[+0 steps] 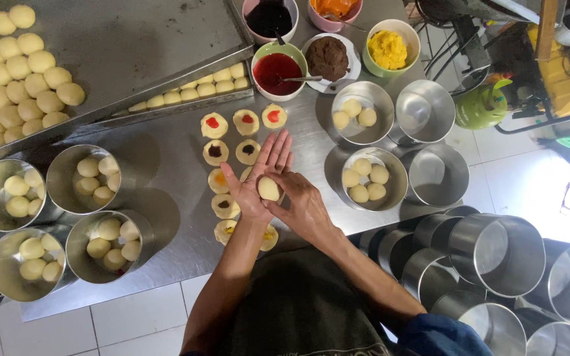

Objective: Filling pieces of dough with various toppings and shaping them into balls for baking.

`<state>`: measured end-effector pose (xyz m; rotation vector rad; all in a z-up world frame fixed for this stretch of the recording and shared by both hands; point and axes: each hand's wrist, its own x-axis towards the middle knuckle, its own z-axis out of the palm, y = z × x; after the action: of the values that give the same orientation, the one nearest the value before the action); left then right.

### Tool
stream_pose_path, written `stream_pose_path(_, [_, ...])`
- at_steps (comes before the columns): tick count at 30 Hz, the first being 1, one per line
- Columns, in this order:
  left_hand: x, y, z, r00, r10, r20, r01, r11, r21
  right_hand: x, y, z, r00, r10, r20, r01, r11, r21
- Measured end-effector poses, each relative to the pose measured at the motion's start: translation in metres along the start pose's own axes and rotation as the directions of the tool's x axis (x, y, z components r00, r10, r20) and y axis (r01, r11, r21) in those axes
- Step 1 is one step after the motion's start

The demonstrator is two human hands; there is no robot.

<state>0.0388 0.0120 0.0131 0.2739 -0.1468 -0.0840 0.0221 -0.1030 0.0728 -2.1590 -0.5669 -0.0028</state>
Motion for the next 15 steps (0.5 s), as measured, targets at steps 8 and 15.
stream_pose_path(8, [-0.003, -0.01, -0.01, 0.998, -0.046, -0.032, 0.045, 0.998, -0.041, 0.0, 0.0, -0.006, 0.998, -0.03, 0.053, 0.037, 0.989, -0.145])
stream_pose_path(15, [-0.004, -0.012, -0.014, 0.997, -0.072, -0.042, 0.069, 0.996, -0.063, 0.002, 0.041, -0.018, 0.976, 0.157, 0.152, -0.202, 0.912, 0.357])
